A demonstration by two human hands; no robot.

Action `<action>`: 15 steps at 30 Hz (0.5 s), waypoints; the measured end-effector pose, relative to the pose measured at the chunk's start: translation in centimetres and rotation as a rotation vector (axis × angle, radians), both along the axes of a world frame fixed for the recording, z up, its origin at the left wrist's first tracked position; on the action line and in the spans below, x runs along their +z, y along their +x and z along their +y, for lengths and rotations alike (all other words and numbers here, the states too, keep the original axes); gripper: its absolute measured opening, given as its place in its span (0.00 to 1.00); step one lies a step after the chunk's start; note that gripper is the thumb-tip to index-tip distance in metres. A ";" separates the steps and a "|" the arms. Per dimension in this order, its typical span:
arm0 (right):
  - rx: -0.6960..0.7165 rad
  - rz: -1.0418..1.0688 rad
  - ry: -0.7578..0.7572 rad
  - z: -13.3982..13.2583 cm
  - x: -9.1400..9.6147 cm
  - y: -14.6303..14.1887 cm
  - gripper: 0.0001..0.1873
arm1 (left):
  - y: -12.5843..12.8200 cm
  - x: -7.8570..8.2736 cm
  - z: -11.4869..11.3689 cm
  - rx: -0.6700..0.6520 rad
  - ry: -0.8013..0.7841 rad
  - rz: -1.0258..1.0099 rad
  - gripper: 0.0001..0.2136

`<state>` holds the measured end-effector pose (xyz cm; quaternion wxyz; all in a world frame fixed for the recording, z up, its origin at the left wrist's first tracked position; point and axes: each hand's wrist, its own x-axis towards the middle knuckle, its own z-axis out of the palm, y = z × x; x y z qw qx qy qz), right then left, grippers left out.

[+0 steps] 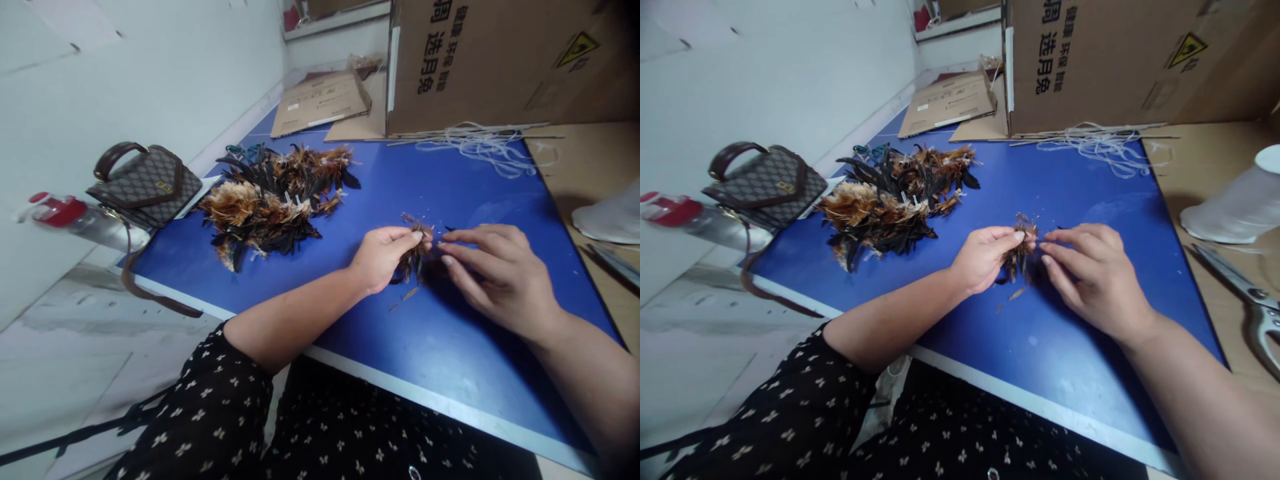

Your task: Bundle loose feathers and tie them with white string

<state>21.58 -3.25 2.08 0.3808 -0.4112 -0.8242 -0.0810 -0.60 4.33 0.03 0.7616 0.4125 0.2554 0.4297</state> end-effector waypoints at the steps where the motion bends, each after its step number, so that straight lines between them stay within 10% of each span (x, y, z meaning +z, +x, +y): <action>1: -0.033 0.053 -0.003 0.0 0.0 0.2 0.17 | 0.0 0.1 -0.1 -0.031 0.011 0.020 0.12; 10: 0.020 0.278 -0.087 0.4 0.3 -0.5 0.03 | -0.5 0.7 -1.1 -0.171 0.177 0.241 0.10; 15: -0.194 0.277 -0.064 0.3 0.3 -0.1 0.05 | -0.5 0.7 -0.9 -0.147 0.171 0.234 0.10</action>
